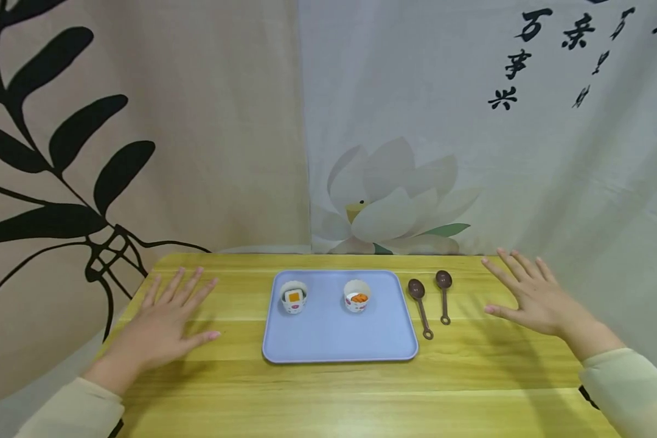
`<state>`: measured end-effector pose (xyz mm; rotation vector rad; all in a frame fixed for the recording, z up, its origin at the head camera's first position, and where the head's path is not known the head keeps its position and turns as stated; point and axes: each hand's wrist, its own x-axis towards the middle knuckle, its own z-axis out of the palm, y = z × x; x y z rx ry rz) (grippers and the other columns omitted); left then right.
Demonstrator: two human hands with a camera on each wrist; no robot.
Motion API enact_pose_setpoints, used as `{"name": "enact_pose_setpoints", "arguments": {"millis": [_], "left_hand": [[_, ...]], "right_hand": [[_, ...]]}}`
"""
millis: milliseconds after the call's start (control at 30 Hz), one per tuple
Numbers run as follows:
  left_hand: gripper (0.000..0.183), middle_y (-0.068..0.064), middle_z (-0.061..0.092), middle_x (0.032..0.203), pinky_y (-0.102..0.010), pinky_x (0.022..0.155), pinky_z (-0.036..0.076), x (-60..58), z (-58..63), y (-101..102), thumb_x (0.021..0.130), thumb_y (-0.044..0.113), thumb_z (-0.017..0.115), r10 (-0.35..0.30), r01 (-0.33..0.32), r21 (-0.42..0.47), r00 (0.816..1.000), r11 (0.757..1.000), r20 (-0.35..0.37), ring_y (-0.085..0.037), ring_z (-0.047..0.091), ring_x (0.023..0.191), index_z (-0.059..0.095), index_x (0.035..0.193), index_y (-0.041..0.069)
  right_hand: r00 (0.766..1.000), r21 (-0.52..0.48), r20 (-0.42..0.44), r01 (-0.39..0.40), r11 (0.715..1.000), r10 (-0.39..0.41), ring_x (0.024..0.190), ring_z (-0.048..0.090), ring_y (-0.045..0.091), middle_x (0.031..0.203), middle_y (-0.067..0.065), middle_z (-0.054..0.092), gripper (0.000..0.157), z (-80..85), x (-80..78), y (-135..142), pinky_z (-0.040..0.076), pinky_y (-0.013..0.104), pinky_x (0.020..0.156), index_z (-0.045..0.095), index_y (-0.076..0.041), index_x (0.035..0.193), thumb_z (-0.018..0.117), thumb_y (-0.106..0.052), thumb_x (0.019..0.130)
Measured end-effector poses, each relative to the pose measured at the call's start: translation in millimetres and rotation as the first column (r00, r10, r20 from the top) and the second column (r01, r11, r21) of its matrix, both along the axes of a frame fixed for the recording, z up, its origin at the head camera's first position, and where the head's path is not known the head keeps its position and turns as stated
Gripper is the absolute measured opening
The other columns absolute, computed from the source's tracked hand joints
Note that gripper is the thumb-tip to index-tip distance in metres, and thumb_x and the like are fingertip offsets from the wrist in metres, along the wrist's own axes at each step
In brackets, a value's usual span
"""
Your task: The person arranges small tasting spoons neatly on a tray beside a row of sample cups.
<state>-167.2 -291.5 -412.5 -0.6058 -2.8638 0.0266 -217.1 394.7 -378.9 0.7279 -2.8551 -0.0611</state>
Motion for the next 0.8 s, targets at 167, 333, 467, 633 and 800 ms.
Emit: {"name": "enact_pose_setpoints", "arguments": {"millis": [167,333,467,633,800], "left_hand": [[0.093,-0.013,0.001,0.168,-0.053,0.114,-0.022,1.1,-6.0,7,0.093,0.067,0.053,0.011,-0.012,0.031,0.999,0.999,0.032,-0.040,-0.005,0.152,0.007,0.163,0.026],[0.090,-0.011,0.000,0.168,-0.052,0.115,-0.021,4.3,-7.4,15,0.094,0.066,0.052,0.009,-0.012,0.062,0.998,0.998,0.054,-0.040,-0.005,0.152,0.012,0.163,0.024],[0.088,-0.012,0.002,0.167,-0.053,0.116,-0.018,7.2,-8.2,20,0.095,0.063,0.054,-0.003,-0.002,0.086,0.998,0.996,0.056,-0.041,-0.001,0.152,0.014,0.163,0.024],[0.086,-0.013,0.006,0.167,-0.054,0.117,-0.016,8.9,-7.4,26,0.095,0.063,0.054,-0.012,0.005,0.103,0.997,0.995,0.072,-0.042,0.003,0.152,0.017,0.162,0.024],[0.085,-0.014,0.009,0.167,-0.055,0.117,-0.015,9.8,-6.7,33,0.095,0.064,0.053,-0.005,-0.012,0.137,0.993,0.990,0.121,-0.044,0.005,0.151,0.020,0.162,0.022]], "right_hand": [[1.000,-0.015,0.004,-0.003,1.000,0.003,0.152,0.002,0.042,0.167,0.016,0.002,0.094,-3.0,3.9,-5,-0.015,0.060,0.116,0.010,-0.024,0.163,0.062,-0.057,0.092],[1.000,-0.018,0.006,-0.011,1.000,0.011,0.151,0.007,0.043,0.168,0.016,0.003,0.093,-5.8,7.2,-11,-0.012,0.061,0.117,0.012,-0.023,0.163,0.062,-0.057,0.092],[1.000,-0.015,-0.003,-0.027,1.000,0.027,0.151,0.010,0.043,0.168,0.015,0.003,0.092,-6.9,8.0,-17,-0.008,0.062,0.117,0.016,-0.021,0.162,0.062,-0.058,0.092],[0.999,-0.039,0.006,-0.037,0.999,0.038,0.151,0.008,0.042,0.168,0.015,0.004,0.091,-9.4,9.5,-23,-0.005,0.066,0.117,0.016,-0.022,0.162,0.063,-0.056,0.092],[0.999,-0.077,0.034,-0.036,0.996,0.039,0.150,0.010,0.045,0.167,0.017,0.006,0.090,-10.7,13.9,-33,0.000,0.068,0.116,0.016,-0.023,0.162,0.063,-0.055,0.093]]}}
